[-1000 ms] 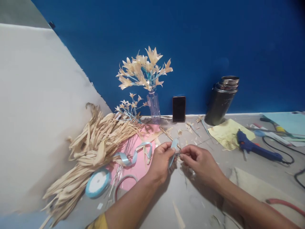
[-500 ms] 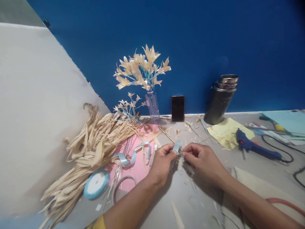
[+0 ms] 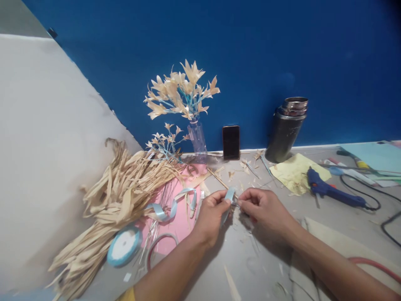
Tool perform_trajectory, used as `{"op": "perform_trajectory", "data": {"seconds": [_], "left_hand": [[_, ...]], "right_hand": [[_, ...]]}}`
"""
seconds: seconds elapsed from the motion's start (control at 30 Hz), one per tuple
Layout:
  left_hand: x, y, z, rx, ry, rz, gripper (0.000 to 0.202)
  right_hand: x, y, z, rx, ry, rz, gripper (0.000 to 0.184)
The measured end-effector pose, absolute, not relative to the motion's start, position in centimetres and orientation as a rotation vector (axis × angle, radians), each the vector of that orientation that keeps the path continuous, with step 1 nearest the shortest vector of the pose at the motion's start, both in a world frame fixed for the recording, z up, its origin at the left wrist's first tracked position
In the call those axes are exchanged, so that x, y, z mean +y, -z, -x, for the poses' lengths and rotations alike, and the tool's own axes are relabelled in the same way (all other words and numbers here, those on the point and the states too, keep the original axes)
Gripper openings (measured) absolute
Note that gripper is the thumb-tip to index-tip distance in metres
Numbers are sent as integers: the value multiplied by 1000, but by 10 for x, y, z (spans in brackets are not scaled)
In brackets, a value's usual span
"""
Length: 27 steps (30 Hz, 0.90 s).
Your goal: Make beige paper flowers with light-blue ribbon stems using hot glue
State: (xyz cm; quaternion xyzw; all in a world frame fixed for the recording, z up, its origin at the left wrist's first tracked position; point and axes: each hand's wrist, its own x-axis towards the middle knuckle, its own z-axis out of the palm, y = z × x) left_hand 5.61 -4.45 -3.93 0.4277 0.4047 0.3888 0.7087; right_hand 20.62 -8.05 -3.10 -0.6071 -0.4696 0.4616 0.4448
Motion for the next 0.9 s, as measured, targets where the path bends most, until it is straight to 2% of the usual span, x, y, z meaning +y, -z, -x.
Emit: {"op": "perform_trajectory", "data": {"seconds": [0.17,0.4,0.9], "left_hand": [[-47,40,-58,859,-836,-873,28],[-47,44,-59,854,-877,-774,37],[-51,45,-62,790,-873,-763,27]], "right_hand": [[-81,43,-198,-1020,-1327,1395,15],[-82,43,-198,-941,-1357,1382,23],[-82,49,-196,-887,-1421,1341,28]]}}
